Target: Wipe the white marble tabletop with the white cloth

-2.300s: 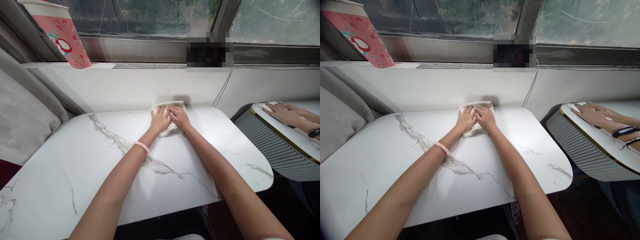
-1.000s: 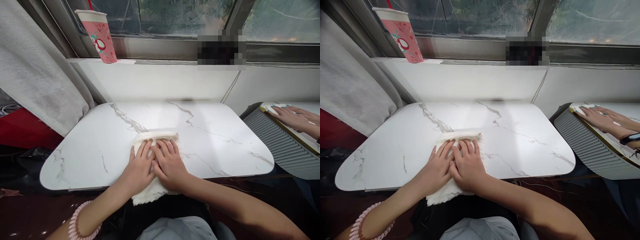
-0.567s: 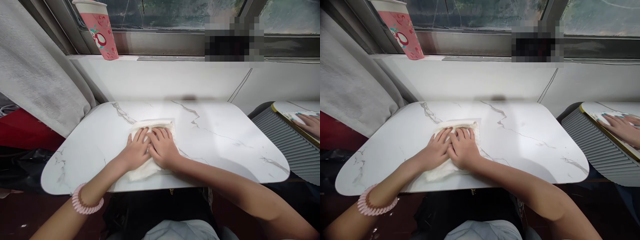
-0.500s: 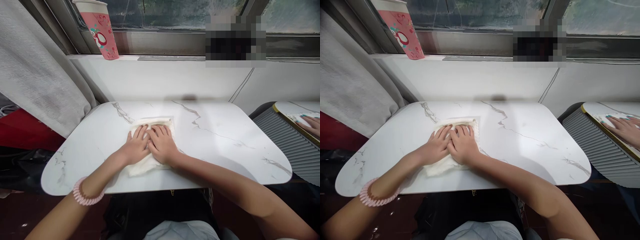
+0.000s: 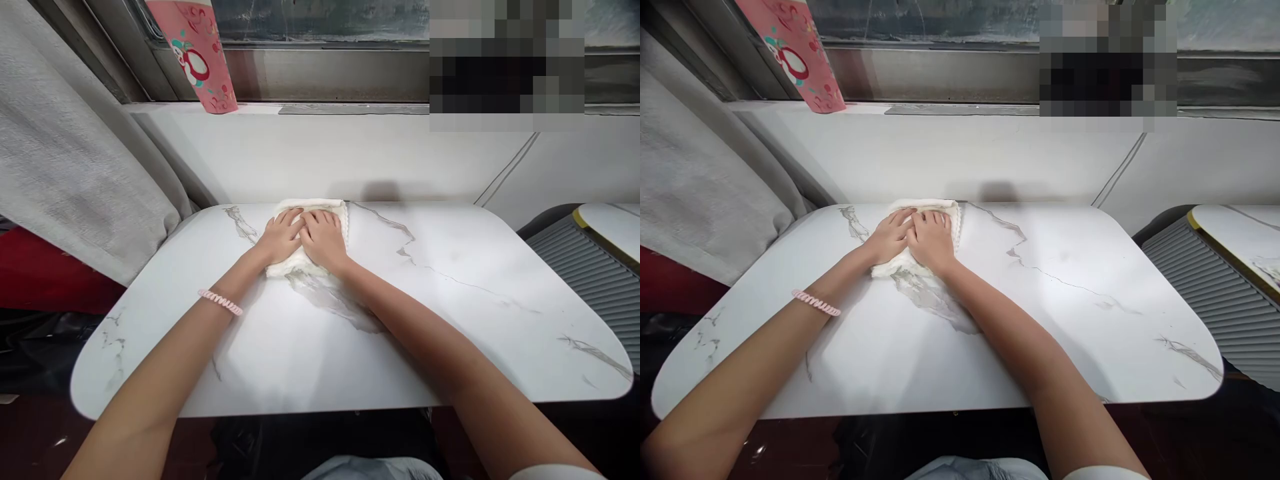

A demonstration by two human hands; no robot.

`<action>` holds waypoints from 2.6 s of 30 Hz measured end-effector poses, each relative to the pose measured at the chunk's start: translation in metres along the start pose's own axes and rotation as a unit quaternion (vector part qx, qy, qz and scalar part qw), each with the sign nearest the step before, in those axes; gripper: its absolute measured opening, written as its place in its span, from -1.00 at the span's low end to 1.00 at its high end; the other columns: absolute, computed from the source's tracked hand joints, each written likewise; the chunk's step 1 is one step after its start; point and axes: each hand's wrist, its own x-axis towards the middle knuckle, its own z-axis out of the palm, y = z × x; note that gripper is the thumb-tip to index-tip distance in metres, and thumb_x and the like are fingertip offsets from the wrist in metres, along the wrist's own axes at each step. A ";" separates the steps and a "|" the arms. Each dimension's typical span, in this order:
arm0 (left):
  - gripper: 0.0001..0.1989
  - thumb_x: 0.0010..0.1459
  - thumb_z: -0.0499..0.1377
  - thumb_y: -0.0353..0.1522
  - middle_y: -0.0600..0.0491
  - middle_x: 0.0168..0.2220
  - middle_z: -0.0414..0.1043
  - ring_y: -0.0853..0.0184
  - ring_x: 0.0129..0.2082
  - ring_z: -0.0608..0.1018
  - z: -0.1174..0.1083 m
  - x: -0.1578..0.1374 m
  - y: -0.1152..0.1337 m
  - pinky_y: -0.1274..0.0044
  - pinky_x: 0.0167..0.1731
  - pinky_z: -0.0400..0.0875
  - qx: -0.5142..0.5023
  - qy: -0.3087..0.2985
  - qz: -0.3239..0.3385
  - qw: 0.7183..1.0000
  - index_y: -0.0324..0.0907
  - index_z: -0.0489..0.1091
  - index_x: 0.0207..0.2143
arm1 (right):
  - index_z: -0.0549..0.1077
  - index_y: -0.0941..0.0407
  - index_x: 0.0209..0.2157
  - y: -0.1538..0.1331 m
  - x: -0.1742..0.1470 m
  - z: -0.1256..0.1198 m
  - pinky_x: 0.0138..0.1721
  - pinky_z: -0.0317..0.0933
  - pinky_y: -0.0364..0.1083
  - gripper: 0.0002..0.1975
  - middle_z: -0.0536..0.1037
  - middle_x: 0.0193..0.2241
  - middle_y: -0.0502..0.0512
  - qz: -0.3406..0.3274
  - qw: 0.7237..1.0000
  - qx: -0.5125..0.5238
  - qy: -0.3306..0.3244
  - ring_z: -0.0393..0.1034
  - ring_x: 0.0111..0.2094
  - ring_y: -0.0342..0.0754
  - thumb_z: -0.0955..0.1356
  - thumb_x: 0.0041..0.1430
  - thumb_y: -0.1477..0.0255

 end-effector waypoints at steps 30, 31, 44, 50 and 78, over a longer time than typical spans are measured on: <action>-0.51 0.28 -0.09 -0.30 -0.06 0.35 0.06 0.15 0.33 0.11 0.003 0.032 -0.014 0.14 0.26 0.02 0.001 0.056 -0.051 0.997 -0.11 0.21 0.24 | 0.43 0.13 0.00 0.013 0.040 0.015 0.18 -0.05 0.05 -0.65 0.49 0.00 0.15 -0.011 1.000 -0.025 0.014 0.27 0.06 0.04 0.12 0.32 0.51; -0.51 0.28 -0.10 -0.30 -0.07 0.35 0.06 0.15 0.34 0.11 0.003 0.028 -0.012 0.14 0.26 0.02 0.003 0.056 -0.051 0.997 -0.12 0.20 0.24 | 0.43 0.13 -0.01 0.012 0.036 0.014 0.17 -0.05 0.04 -0.65 0.49 0.00 0.16 -0.015 0.999 -0.026 0.015 0.27 0.06 0.04 0.12 0.32 0.51; -0.47 0.27 -0.09 -0.24 -0.07 0.37 0.00 0.11 0.37 0.02 -0.002 -0.021 -0.001 0.08 0.28 -0.07 -0.018 0.012 -0.025 0.999 -0.07 0.12 0.29 | 0.42 0.14 -0.01 -0.014 -0.012 0.004 0.17 -0.06 0.08 -0.67 0.48 -0.02 0.19 -0.032 0.998 -0.053 0.011 0.25 0.04 0.08 0.12 0.34 0.46; -0.44 0.28 -0.15 -0.22 -0.11 0.39 -0.06 0.09 0.38 -0.03 -0.009 -0.051 0.011 0.03 0.27 -0.12 -0.009 -0.008 -0.040 0.999 -0.10 0.06 0.31 | 0.41 0.13 -0.01 -0.028 -0.031 -0.002 0.20 -0.08 0.08 -0.68 0.46 -0.01 0.17 -0.053 0.997 -0.047 -0.001 0.23 0.06 0.07 0.14 0.34 0.44; -0.39 0.30 -0.22 -0.20 -0.09 0.43 -0.23 0.10 0.41 -0.17 -0.029 -0.147 0.035 0.04 0.29 -0.14 0.022 -0.086 -0.087 0.992 -0.16 -0.04 0.36 | 0.38 0.14 0.03 -0.079 -0.094 -0.005 0.27 -0.16 0.13 -0.67 0.39 0.08 0.18 -0.087 0.996 0.004 -0.036 0.17 0.13 0.06 0.15 0.32 0.44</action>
